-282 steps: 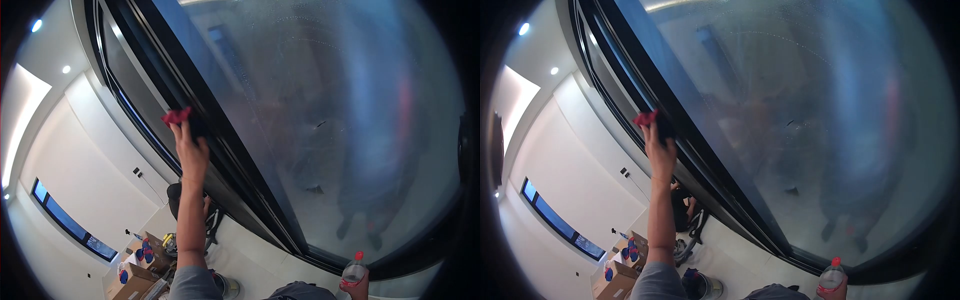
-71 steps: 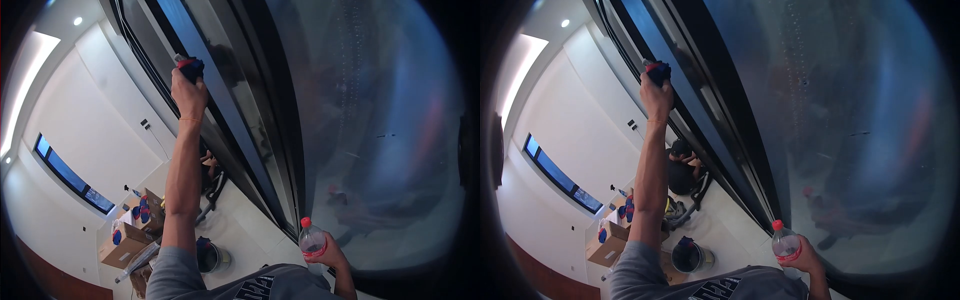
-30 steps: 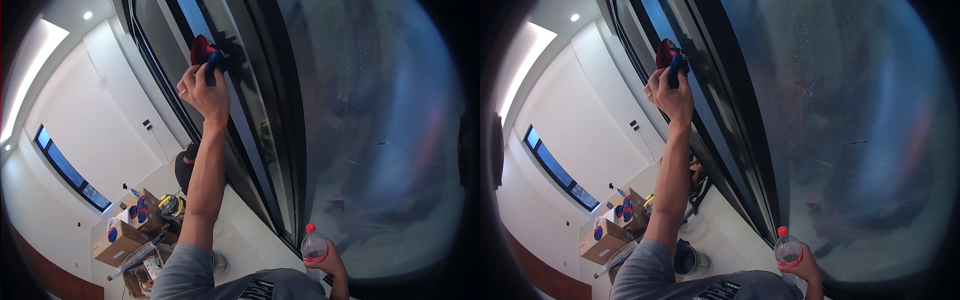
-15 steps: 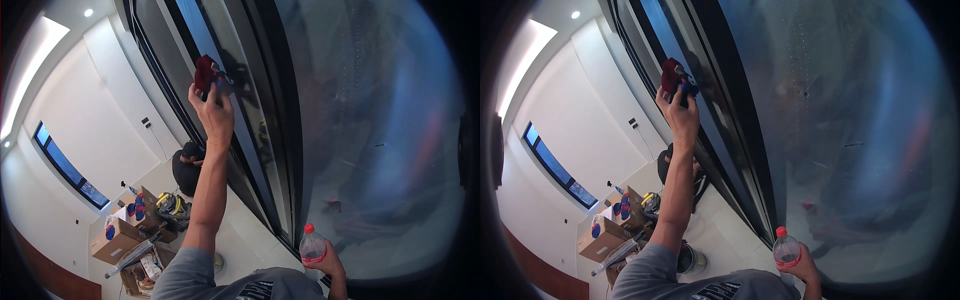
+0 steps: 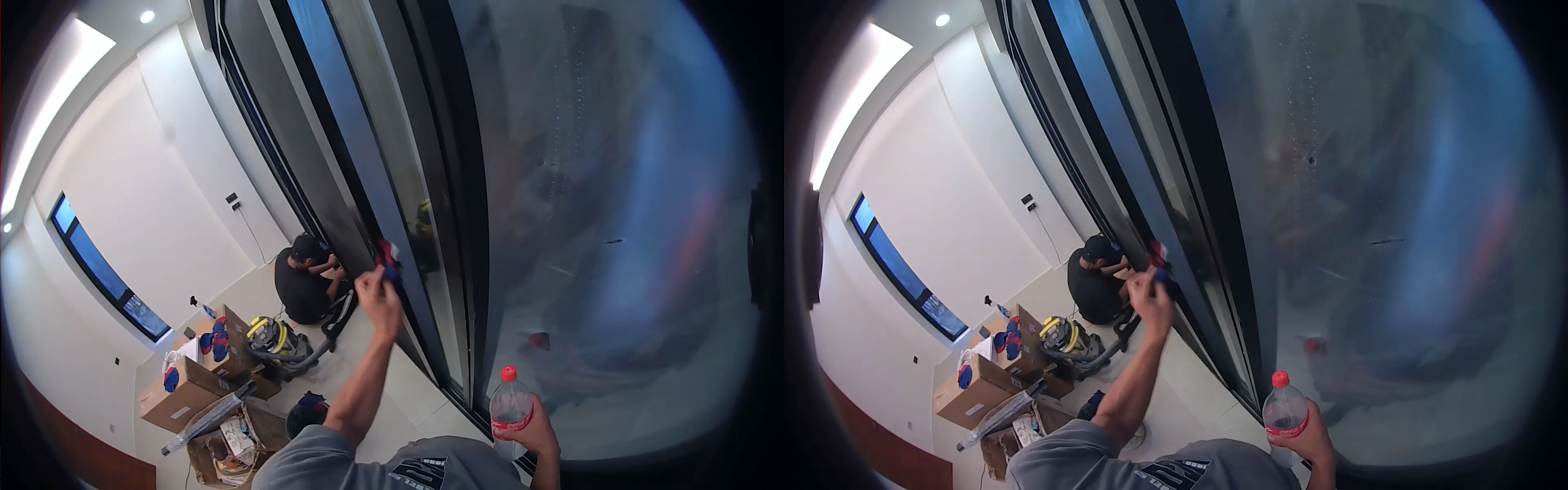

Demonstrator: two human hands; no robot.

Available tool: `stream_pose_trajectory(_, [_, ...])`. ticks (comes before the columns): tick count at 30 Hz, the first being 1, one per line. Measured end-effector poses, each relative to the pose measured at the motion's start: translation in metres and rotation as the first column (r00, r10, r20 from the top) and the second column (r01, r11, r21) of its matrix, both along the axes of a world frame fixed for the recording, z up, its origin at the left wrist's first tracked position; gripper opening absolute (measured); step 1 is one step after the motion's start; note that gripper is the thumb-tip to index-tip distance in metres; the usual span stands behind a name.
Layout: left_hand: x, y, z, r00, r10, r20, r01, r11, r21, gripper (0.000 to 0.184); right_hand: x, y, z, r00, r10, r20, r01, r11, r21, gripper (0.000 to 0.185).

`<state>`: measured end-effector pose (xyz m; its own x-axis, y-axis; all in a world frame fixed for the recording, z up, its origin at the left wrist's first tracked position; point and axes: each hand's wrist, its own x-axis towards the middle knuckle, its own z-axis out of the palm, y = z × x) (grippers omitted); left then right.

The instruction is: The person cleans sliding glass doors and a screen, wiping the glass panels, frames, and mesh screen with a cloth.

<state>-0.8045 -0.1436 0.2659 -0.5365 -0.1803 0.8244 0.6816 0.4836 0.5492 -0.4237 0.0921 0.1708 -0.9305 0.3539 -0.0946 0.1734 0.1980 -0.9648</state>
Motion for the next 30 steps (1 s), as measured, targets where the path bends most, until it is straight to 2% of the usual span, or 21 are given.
stream_pose_trajectory(1, [0.005,-0.001,0.053,0.975,0.115,-0.193,-0.115,0.993,0.009,0.028,0.000,0.001,0.001,1.000,-0.003,0.004,0.003,1.000,0.007,0.105])
stream_pose_trajectory(2, [-0.003,-0.005,0.099,0.958,0.082,-0.275,-0.054,0.993,0.106,0.031,0.001,0.004,0.003,1.000,-0.001,0.015,0.000,1.000,0.013,0.105])
stream_pose_trajectory(3, [-0.011,-0.017,0.147,0.927,0.138,-0.350,-0.100,0.987,0.125,0.027,0.002,0.005,0.004,0.999,0.007,0.032,-0.007,1.000,0.023,0.104])
stream_pose_trajectory(4, [-0.017,-0.020,0.199,0.907,0.150,-0.393,-0.058,0.970,0.235,0.026,0.003,0.005,0.008,0.999,0.028,0.037,-0.028,1.000,0.014,0.104])
stream_pose_trajectory(5, [-0.016,-0.021,0.253,0.907,0.087,-0.412,0.063,0.939,0.337,0.030,0.001,0.004,0.015,0.998,0.049,0.041,-0.049,0.999,0.007,0.104])
stream_pose_trajectory(7, [-0.015,-0.018,0.334,0.822,0.024,-0.569,0.200,0.923,0.328,0.032,-0.005,0.000,0.019,0.995,0.079,0.057,-0.080,0.997,0.015,0.103])
stream_pose_trajectory(9, [-0.027,-0.012,0.379,0.781,-0.026,-0.624,0.205,0.955,0.216,0.034,-0.005,0.002,0.024,0.993,0.093,0.070,-0.096,0.995,0.041,0.103])
stream_pose_trajectory(10, [-0.005,0.006,0.384,0.870,-0.142,-0.473,0.299,0.913,0.277,0.035,-0.006,0.002,0.026,0.993,0.092,0.074,-0.097,0.993,0.064,0.102])
stream_pose_trajectory(12, [-0.041,0.016,0.363,0.834,-0.173,-0.523,0.224,0.974,0.035,0.035,-0.007,-0.001,0.027,0.993,0.087,0.075,-0.095,0.990,0.102,0.099])
stream_pose_trajectory(13, [-0.077,0.015,0.340,0.738,-0.064,-0.672,0.021,0.997,-0.071,0.037,-0.008,-0.003,0.025,0.993,0.085,0.080,-0.093,0.990,0.106,0.099])
stream_pose_trajectory(15, [-0.077,0.031,0.277,0.811,-0.019,-0.585,0.049,0.998,0.036,0.045,-0.008,-0.005,0.022,0.994,0.066,0.085,-0.075,0.991,0.112,0.098])
stream_pose_trajectory(16, [-0.070,0.033,0.245,0.887,-0.067,-0.457,0.118,0.990,0.083,0.046,-0.006,-0.005,0.023,0.994,0.056,0.093,-0.066,0.992,0.104,0.098])
stream_pose_trajectory(17, [-0.060,0.033,0.210,0.949,-0.062,-0.310,0.106,0.986,0.128,0.045,-0.006,-0.006,0.023,0.994,0.047,0.101,-0.057,0.994,0.098,0.098])
stream_pose_trajectory(19, [-0.055,0.039,0.121,0.980,-0.035,-0.196,0.076,0.975,0.208,0.038,-0.005,-0.008,0.023,0.994,0.036,0.107,-0.045,0.996,0.079,0.097])
stream_pose_trajectory(20, [-0.043,0.040,0.078,0.999,-0.043,-0.029,0.048,0.978,0.204,0.033,-0.004,-0.009,0.024,0.994,0.036,0.106,-0.043,0.997,0.068,0.097])
stream_pose_trajectory(21, [-0.038,0.044,0.035,1.000,-0.003,0.008,0.001,0.976,0.216,0.029,-0.006,-0.009,0.027,0.994,0.037,0.100,-0.043,0.997,0.059,0.097])
stream_pose_trajectory(22, [-0.034,0.048,-0.010,0.979,-0.051,0.198,-0.004,0.964,0.267,0.030,-0.010,-0.010,0.033,0.993,0.045,0.105,-0.053,0.996,0.070,0.097])
stream_pose_trajectory(24, [-0.019,0.053,-0.068,0.920,-0.106,0.376,-0.007,0.958,0.288,0.037,-0.009,-0.011,0.049,0.989,0.067,0.129,-0.079,0.993,0.089,0.097])
stream_pose_trajectory(27, [-0.014,0.049,-0.077,0.919,-0.055,0.391,-0.045,0.969,0.242,0.042,-0.012,-0.009,0.044,0.986,0.124,0.115,-0.136,0.986,0.102,0.099])
stream_pose_trajectory(28, [-0.016,0.048,-0.061,0.930,-0.067,0.361,-0.031,0.966,0.258,0.048,-0.014,-0.009,0.049,0.984,0.139,0.114,-0.150,0.983,0.102,0.099])
stream_pose_trajectory(30, [-0.028,0.053,-0.017,0.993,0.037,0.111,-0.061,0.975,0.214,0.054,-0.016,-0.014,0.059,0.980,0.162,0.114,-0.173,0.980,0.094,0.100])
